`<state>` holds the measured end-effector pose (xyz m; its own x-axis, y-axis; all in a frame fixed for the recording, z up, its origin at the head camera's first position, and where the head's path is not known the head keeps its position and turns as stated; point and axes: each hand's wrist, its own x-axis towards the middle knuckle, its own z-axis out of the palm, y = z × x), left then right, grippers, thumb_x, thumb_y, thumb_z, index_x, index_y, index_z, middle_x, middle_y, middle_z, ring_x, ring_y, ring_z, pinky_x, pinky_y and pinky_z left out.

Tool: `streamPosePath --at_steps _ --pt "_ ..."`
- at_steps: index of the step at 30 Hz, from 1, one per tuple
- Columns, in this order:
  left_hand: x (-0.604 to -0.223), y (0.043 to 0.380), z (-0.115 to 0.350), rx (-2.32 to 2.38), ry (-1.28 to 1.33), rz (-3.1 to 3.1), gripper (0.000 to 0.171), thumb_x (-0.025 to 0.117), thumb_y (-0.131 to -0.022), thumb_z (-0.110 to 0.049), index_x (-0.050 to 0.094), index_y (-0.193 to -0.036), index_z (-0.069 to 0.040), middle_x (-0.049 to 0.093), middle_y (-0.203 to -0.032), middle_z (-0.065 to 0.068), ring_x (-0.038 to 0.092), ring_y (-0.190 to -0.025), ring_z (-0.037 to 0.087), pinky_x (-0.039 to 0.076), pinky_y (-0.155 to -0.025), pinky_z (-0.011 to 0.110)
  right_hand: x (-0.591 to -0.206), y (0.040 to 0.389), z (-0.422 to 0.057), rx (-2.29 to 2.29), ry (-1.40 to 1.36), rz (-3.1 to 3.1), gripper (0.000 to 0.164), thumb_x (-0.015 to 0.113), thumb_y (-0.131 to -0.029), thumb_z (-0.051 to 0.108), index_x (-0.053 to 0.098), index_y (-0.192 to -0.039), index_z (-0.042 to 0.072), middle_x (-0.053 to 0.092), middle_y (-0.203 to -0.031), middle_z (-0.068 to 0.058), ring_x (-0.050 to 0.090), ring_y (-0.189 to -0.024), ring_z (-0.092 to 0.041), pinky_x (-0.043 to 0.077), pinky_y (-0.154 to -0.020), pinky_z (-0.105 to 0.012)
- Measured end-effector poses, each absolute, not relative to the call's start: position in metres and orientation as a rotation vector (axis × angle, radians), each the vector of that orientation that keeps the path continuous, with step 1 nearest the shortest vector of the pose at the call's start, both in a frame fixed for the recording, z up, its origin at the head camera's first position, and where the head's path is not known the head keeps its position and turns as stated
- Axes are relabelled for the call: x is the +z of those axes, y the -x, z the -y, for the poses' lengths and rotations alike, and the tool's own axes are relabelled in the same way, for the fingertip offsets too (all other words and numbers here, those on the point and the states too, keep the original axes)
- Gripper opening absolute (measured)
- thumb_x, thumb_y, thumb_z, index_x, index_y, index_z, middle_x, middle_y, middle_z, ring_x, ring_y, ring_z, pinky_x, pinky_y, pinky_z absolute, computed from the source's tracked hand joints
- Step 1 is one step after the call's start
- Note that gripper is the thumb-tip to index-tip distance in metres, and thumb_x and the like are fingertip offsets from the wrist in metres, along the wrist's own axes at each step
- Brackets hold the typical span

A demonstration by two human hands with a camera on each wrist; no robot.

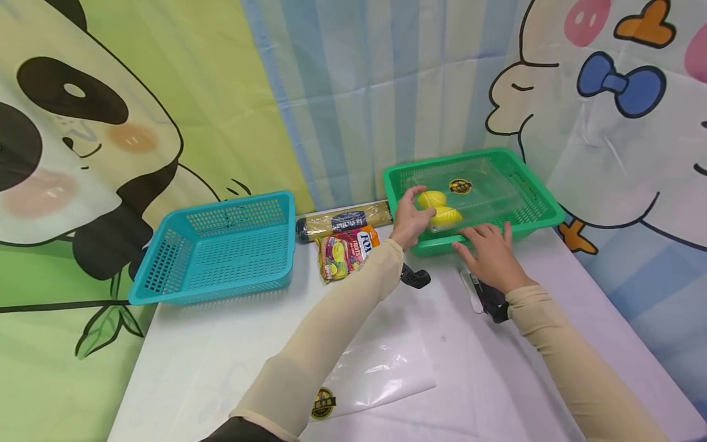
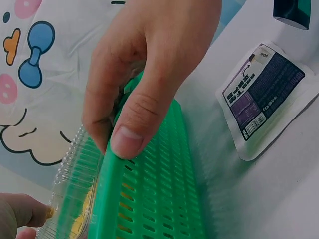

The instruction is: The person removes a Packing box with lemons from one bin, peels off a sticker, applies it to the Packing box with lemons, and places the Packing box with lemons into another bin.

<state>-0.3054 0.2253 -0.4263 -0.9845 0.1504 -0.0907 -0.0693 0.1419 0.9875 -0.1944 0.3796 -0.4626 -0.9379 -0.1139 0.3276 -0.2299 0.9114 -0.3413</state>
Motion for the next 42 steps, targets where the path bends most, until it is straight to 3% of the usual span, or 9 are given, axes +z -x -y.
streamPosePath --at_steps 15,20,30,33,39,42 --pt "-0.429 0.305 -0.230 1.811 -0.025 -2.296 0.061 0.067 -0.090 0.005 0.056 -0.140 -0.027 0.064 -0.133 0.009 0.039 -0.043 0.012 0.036 -0.040 0.023 -0.466 0.195 -0.377 0.538 -0.262 2.763 0.033 0.064 -0.101 0.026 0.064 -0.124 0.002 0.061 -0.121 -0.028 0.044 -0.123 -0.053 0.001 -0.111 -0.083" --pt "-0.431 0.306 -0.231 1.770 -0.034 -2.294 0.062 0.061 -0.091 0.009 0.054 -0.142 -0.025 0.068 -0.126 0.009 0.033 -0.042 0.014 0.031 -0.039 0.024 -0.465 0.194 -0.376 0.543 -0.259 2.761 0.033 0.064 -0.101 0.025 0.064 -0.124 0.002 0.061 -0.122 -0.028 0.044 -0.124 -0.053 0.000 -0.111 -0.082" --pt "-0.436 0.309 -0.234 1.692 -0.065 -2.305 0.064 0.053 -0.095 0.011 0.048 -0.147 -0.025 0.059 -0.140 0.008 0.030 -0.045 0.017 0.027 -0.040 0.028 -0.463 0.194 -0.376 0.532 -0.258 2.765 0.034 0.064 -0.101 0.026 0.064 -0.125 0.003 0.061 -0.122 -0.028 0.044 -0.124 -0.053 0.000 -0.110 -0.083" --pt "-0.436 0.308 -0.234 1.671 -0.071 -2.319 0.064 0.052 -0.096 0.011 0.046 -0.149 -0.025 0.060 -0.137 0.010 0.032 -0.047 0.017 0.028 -0.042 0.029 -0.462 0.194 -0.376 0.536 -0.258 2.757 0.033 0.064 -0.101 0.025 0.065 -0.124 0.003 0.061 -0.121 -0.027 0.044 -0.124 -0.053 0.002 -0.110 -0.083" --pt "-0.433 0.303 -0.236 1.620 -0.064 -2.396 0.065 0.053 -0.094 0.011 0.046 -0.149 -0.023 0.063 -0.129 0.013 0.048 -0.069 0.017 0.037 -0.052 0.028 -0.464 0.194 -0.377 0.534 -0.260 2.755 0.033 0.064 -0.101 0.025 0.065 -0.125 0.003 0.061 -0.123 -0.026 0.044 -0.125 -0.051 0.001 -0.110 -0.083" --pt "-0.433 0.303 -0.237 1.600 -0.064 -2.411 0.066 0.053 -0.094 0.012 0.046 -0.149 -0.023 0.064 -0.127 0.014 0.048 -0.067 0.018 0.036 -0.051 0.028 -0.465 0.194 -0.378 0.536 -0.260 2.754 0.033 0.064 -0.100 0.025 0.065 -0.125 0.003 0.061 -0.123 -0.026 0.044 -0.125 -0.051 0.001 -0.111 -0.083"
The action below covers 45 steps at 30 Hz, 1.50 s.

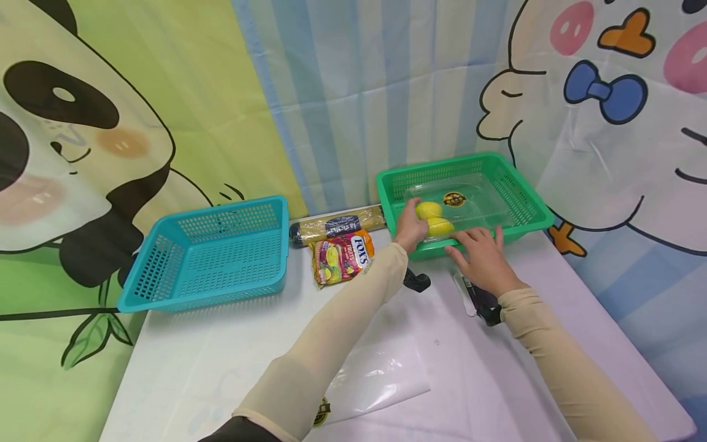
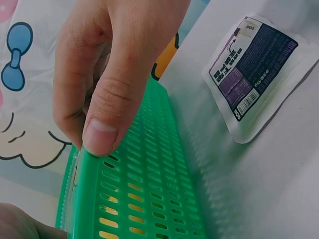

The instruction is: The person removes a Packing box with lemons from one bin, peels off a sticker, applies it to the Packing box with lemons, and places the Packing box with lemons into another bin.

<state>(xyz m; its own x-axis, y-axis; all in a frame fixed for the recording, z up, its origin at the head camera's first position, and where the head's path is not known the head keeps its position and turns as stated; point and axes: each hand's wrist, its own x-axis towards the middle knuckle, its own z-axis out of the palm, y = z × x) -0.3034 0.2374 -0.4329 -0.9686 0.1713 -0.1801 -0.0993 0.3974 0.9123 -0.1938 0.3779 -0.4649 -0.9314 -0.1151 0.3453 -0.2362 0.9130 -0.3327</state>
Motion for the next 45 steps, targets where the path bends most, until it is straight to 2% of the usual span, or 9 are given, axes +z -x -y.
streamPosePath --at_steps 5,10,16,22,28,32,36,41,45 --pt "-0.432 0.304 -0.234 1.573 -0.074 -2.422 0.066 0.051 -0.096 0.010 0.043 -0.152 -0.025 0.060 -0.139 0.009 0.047 -0.064 0.019 0.034 -0.049 0.028 -0.465 0.195 -0.375 0.542 -0.268 2.747 0.033 0.065 -0.100 0.025 0.065 -0.125 0.003 0.061 -0.123 -0.026 0.044 -0.125 -0.051 0.002 -0.111 -0.082" --pt "-0.429 0.299 -0.230 1.548 -0.093 -2.461 0.064 0.051 -0.098 0.007 0.042 -0.153 -0.024 0.041 -0.160 -0.004 0.059 -0.097 0.019 0.043 -0.061 0.027 -0.464 0.195 -0.372 0.544 -0.272 2.752 0.033 0.064 -0.100 0.024 0.065 -0.125 0.003 0.061 -0.122 -0.026 0.044 -0.124 -0.052 0.002 -0.111 -0.082" --pt "-0.425 0.297 -0.228 1.520 -0.087 -2.487 0.065 0.052 -0.098 0.007 0.041 -0.154 -0.023 0.032 -0.165 -0.004 0.055 -0.127 0.024 0.047 -0.074 0.028 -0.463 0.195 -0.369 0.558 -0.275 2.756 0.034 0.063 -0.101 0.025 0.064 -0.126 0.003 0.060 -0.123 -0.027 0.043 -0.125 -0.052 0.001 -0.111 -0.081" --pt "-0.421 0.296 -0.226 1.531 -0.098 -2.432 0.063 0.056 -0.100 -0.003 0.037 -0.157 -0.024 0.028 -0.167 0.000 0.061 -0.105 0.024 0.046 -0.065 0.028 -0.464 0.196 -0.371 0.555 -0.275 2.746 0.033 0.063 -0.101 0.026 0.063 -0.126 0.003 0.060 -0.123 -0.026 0.043 -0.125 -0.051 0.001 -0.112 -0.081" --pt "-0.417 0.294 -0.220 1.558 -0.158 -2.391 0.059 0.059 -0.102 -0.018 0.037 -0.156 -0.023 0.035 -0.162 0.000 0.060 -0.118 0.020 0.052 -0.081 0.031 -0.466 0.196 -0.373 0.554 -0.273 2.749 0.035 0.061 -0.102 0.027 0.063 -0.128 0.004 0.059 -0.125 -0.025 0.042 -0.126 -0.050 0.004 -0.111 -0.081" --pt "-0.412 0.289 -0.216 1.585 -0.217 -2.376 0.058 0.060 -0.102 -0.021 0.037 -0.156 -0.022 0.041 -0.159 0.000 0.061 -0.083 0.015 0.050 -0.079 0.032 -0.463 0.193 -0.376 0.556 -0.278 2.782 0.037 0.059 -0.103 0.029 0.061 -0.131 0.005 0.057 -0.128 -0.027 0.042 -0.126 -0.052 0.003 -0.111 -0.081" --pt "-0.403 0.283 -0.211 1.604 -0.267 -2.329 0.058 0.058 -0.103 -0.023 0.037 -0.156 -0.025 0.046 -0.156 -0.001 0.040 -0.048 0.013 0.050 -0.064 0.035 -0.456 0.189 -0.380 0.543 -0.283 2.833 0.038 0.059 -0.104 0.029 0.060 -0.134 0.006 0.057 -0.131 -0.027 0.043 -0.127 -0.051 0.005 -0.110 -0.082" --pt "-0.392 0.276 -0.201 1.610 -0.315 -2.301 0.058 0.057 -0.104 -0.023 0.036 -0.157 -0.027 0.053 -0.150 0.001 0.033 -0.043 0.012 0.043 -0.051 0.031 -0.450 0.189 -0.384 0.526 -0.284 2.894 0.044 0.059 -0.103 0.030 0.056 -0.140 0.006 0.055 -0.138 -0.027 0.041 -0.133 -0.051 0.007 -0.111 -0.081" --pt "-0.387 0.272 -0.191 1.620 -0.351 -2.287 0.057 0.058 -0.103 -0.023 0.036 -0.157 -0.026 0.048 -0.155 0.000 0.033 -0.044 0.012 0.041 -0.051 0.027 -0.447 0.190 -0.383 0.548 -0.295 2.901 0.049 0.058 -0.104 0.030 0.051 -0.146 0.006 0.050 -0.144 -0.029 0.034 -0.138 -0.056 0.006 -0.110 -0.082"
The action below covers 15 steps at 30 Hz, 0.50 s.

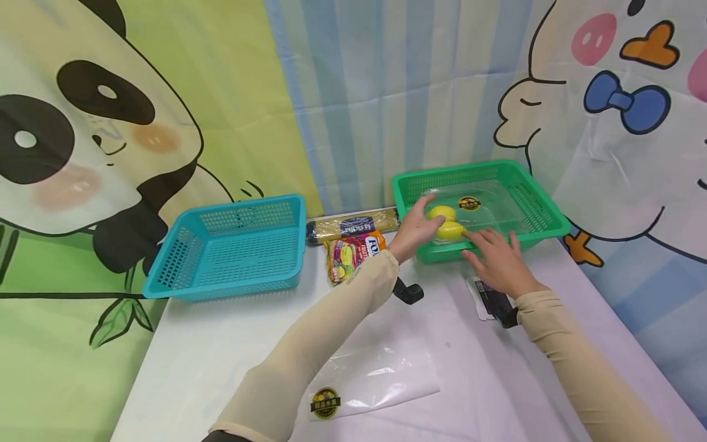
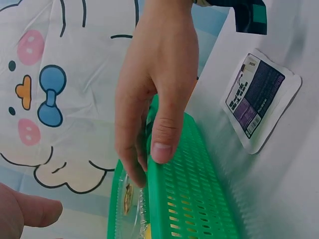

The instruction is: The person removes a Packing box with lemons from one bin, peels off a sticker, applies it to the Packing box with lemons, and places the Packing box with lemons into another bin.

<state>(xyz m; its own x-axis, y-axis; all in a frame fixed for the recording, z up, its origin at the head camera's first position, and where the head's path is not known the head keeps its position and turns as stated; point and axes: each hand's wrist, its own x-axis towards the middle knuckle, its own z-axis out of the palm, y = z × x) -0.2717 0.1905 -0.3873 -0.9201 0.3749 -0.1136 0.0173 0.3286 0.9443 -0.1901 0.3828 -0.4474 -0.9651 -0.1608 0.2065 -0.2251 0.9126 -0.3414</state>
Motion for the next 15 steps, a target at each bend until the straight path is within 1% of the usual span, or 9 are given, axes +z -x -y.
streamPosePath --at_steps 2,4,6,8,9,10,11,13,15 --pt "-0.388 0.272 -0.186 1.616 -0.361 -2.294 0.057 0.058 -0.103 -0.024 0.036 -0.157 -0.026 0.046 -0.156 0.000 0.034 -0.045 0.011 0.043 -0.056 0.026 -0.446 0.192 -0.381 0.564 -0.302 2.896 0.050 0.057 -0.104 0.030 0.049 -0.148 0.007 0.047 -0.146 -0.030 0.030 -0.140 -0.058 0.006 -0.109 -0.083" --pt "-0.388 0.272 -0.181 1.605 -0.374 -2.302 0.057 0.058 -0.103 -0.025 0.036 -0.157 -0.026 0.047 -0.156 0.000 0.034 -0.045 0.011 0.045 -0.057 0.026 -0.443 0.194 -0.379 0.572 -0.306 2.893 0.051 0.057 -0.104 0.030 0.047 -0.149 0.008 0.045 -0.148 -0.030 0.029 -0.141 -0.058 0.006 -0.109 -0.084" --pt "-0.388 0.271 -0.177 1.595 -0.392 -2.308 0.058 0.058 -0.103 -0.026 0.036 -0.157 -0.027 0.048 -0.155 0.000 0.038 -0.048 0.012 0.048 -0.061 0.028 -0.441 0.194 -0.378 0.576 -0.305 2.892 0.052 0.057 -0.105 0.030 0.046 -0.151 0.010 0.044 -0.150 -0.030 0.028 -0.141 -0.059 0.006 -0.108 -0.085" --pt "-0.387 0.268 -0.172 1.584 -0.418 -2.312 0.057 0.057 -0.103 -0.027 0.036 -0.157 -0.026 0.047 -0.155 -0.001 0.052 -0.063 0.012 0.053 -0.072 0.030 -0.438 0.194 -0.376 0.574 -0.309 2.887 0.051 0.057 -0.105 0.031 0.046 -0.151 0.011 0.043 -0.151 -0.029 0.028 -0.141 -0.059 0.007 -0.108 -0.085" --pt "-0.386 0.267 -0.170 1.582 -0.432 -2.310 0.057 0.057 -0.103 -0.027 0.037 -0.156 -0.026 0.047 -0.156 -0.001 0.059 -0.075 0.012 0.055 -0.079 0.033 -0.436 0.194 -0.375 0.574 -0.311 2.884 0.051 0.057 -0.105 0.031 0.046 -0.151 0.011 0.043 -0.151 -0.029 0.028 -0.141 -0.059 0.008 -0.108 -0.085" --pt "-0.386 0.266 -0.168 1.581 -0.446 -2.307 0.057 0.057 -0.103 -0.027 0.037 -0.156 -0.026 0.046 -0.157 -0.001 0.063 -0.092 0.014 0.055 -0.088 0.035 -0.435 0.194 -0.374 0.569 -0.318 2.880 0.051 0.056 -0.105 0.031 0.046 -0.151 0.011 0.043 -0.150 -0.030 0.029 -0.140 -0.060 0.008 -0.108 -0.085" --pt "-0.386 0.265 -0.166 1.582 -0.457 -2.302 0.057 0.057 -0.103 -0.028 0.037 -0.156 -0.026 0.044 -0.158 -0.001 0.063 -0.108 0.015 0.053 -0.098 0.039 -0.434 0.194 -0.373 0.566 -0.325 2.874 0.051 0.056 -0.105 0.031 0.046 -0.151 0.012 0.043 -0.150 -0.030 0.029 -0.140 -0.060 0.009 -0.108 -0.085" --pt "-0.385 0.262 -0.162 1.577 -0.479 -2.296 0.057 0.057 -0.104 -0.028 0.037 -0.156 -0.026 0.042 -0.160 -0.001 0.051 -0.135 0.019 0.047 -0.109 0.044 -0.432 0.194 -0.370 0.565 -0.344 2.861 0.051 0.056 -0.105 0.030 0.046 -0.151 0.012 0.044 -0.149 -0.031 0.031 -0.139 -0.060 0.010 -0.107 -0.085" --pt "-0.385 0.260 -0.159 1.567 -0.504 -2.295 0.058 0.058 -0.103 -0.028 0.037 -0.157 -0.026 0.041 -0.160 0.000 0.047 -0.142 0.024 0.045 -0.112 0.047 -0.430 0.195 -0.367 0.562 -0.365 2.851 0.051 0.055 -0.106 0.030 0.045 -0.152 0.012 0.044 -0.148 -0.032 0.031 -0.138 -0.061 0.010 -0.107 -0.085"
